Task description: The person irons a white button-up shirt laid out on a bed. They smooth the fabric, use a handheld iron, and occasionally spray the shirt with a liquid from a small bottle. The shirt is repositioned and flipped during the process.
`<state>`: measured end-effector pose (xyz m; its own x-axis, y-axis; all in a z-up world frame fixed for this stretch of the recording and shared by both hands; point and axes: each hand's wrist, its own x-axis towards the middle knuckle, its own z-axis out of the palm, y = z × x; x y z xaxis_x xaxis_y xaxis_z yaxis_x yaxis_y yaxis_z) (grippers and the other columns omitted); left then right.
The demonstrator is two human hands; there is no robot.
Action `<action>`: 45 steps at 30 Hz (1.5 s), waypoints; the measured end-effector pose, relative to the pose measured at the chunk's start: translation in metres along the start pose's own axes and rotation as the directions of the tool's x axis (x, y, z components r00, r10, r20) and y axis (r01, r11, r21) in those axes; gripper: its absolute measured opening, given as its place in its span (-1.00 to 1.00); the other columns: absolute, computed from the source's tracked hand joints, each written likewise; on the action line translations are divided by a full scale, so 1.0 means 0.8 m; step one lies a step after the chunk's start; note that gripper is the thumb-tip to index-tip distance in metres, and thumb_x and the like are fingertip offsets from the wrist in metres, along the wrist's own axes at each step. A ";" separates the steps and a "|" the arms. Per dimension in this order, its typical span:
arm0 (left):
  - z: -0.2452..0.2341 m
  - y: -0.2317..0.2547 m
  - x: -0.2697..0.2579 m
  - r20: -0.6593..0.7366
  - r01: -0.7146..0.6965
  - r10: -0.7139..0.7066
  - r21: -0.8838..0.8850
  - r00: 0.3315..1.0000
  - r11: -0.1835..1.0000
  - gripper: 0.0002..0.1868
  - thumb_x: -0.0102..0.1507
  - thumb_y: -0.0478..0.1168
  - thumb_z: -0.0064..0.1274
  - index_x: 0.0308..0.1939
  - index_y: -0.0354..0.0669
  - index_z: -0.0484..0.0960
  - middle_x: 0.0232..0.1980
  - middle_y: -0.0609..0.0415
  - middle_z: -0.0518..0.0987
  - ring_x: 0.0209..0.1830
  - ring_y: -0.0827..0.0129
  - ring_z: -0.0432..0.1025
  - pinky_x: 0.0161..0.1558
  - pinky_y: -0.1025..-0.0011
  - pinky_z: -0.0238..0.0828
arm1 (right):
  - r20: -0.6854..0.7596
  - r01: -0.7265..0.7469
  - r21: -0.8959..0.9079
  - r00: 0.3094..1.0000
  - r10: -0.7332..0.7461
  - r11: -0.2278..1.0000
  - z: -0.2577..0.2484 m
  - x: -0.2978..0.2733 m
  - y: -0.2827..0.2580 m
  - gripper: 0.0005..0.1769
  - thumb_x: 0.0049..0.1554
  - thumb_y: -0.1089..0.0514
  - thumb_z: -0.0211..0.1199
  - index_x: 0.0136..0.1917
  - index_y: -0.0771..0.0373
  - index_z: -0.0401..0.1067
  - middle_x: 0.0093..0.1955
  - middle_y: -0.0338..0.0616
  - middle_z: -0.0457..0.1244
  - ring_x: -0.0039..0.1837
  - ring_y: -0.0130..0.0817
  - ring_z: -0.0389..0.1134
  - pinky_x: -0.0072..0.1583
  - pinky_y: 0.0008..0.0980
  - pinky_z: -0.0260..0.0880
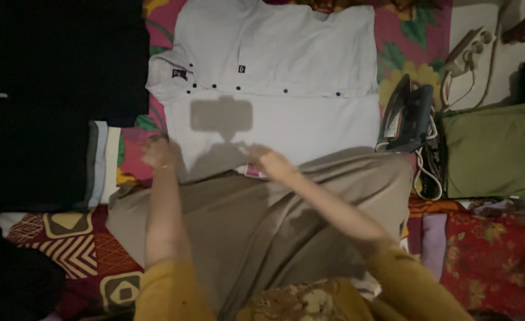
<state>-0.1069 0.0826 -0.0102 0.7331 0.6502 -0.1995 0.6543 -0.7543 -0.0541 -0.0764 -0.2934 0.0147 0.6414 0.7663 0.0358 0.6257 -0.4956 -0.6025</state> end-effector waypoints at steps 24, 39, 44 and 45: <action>-0.016 0.157 0.124 0.264 -0.206 0.278 -0.268 0.924 0.941 0.08 0.15 0.19 0.13 0.63 0.38 -0.18 0.72 -0.01 -0.25 0.65 -0.34 -0.26 0.24 -0.64 -0.12 | 0.431 -0.463 0.885 0.856 0.286 0.052 -0.203 0.017 0.028 -0.22 0.12 0.01 0.31 0.51 0.25 0.10 0.02 -0.02 0.30 -0.01 -0.22 0.39 0.01 -0.27 0.48; 0.051 0.157 0.080 0.086 -0.272 0.296 -0.215 0.951 0.938 -0.01 0.28 0.28 0.02 0.66 0.00 0.00 0.65 -0.08 -0.01 0.65 -0.08 -0.16 0.40 -0.54 -0.18 | 0.073 -0.026 0.990 0.937 0.342 -0.141 -0.231 0.098 -0.012 -0.16 0.30 -0.04 0.16 0.70 -0.30 -0.17 0.12 0.09 0.25 -0.10 -0.04 0.42 -0.13 -0.03 0.52; 0.068 0.120 0.051 -0.171 -0.382 0.355 -0.163 0.919 0.910 -0.10 0.24 0.18 0.09 0.57 -0.03 0.14 0.64 -0.32 -0.05 0.65 -0.18 -0.15 0.41 -0.43 -0.17 | -0.003 0.071 0.984 0.927 0.374 -0.166 -0.213 0.114 -0.008 -0.18 0.31 -0.04 0.15 0.73 -0.20 -0.10 0.01 0.15 0.31 -0.03 -0.11 0.42 -0.14 -0.18 0.48; 0.071 0.118 0.050 -0.219 -0.400 0.358 -0.190 0.908 0.897 -0.10 0.23 0.18 0.10 0.56 -0.02 0.16 0.64 -0.35 -0.05 0.64 -0.21 -0.14 0.42 -0.42 -0.17 | 0.009 0.050 0.987 0.931 0.365 -0.152 -0.208 0.118 -0.004 -0.22 0.32 -0.03 0.17 0.70 -0.08 -0.06 0.00 0.17 0.31 -0.04 -0.11 0.41 -0.09 -0.19 0.48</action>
<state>-0.0265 0.0323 -0.0789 0.9403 0.3399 0.0138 0.3290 -0.9190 0.2173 0.0562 -0.2871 0.1530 0.8212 0.5367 -0.1939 -0.5017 0.5170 -0.6935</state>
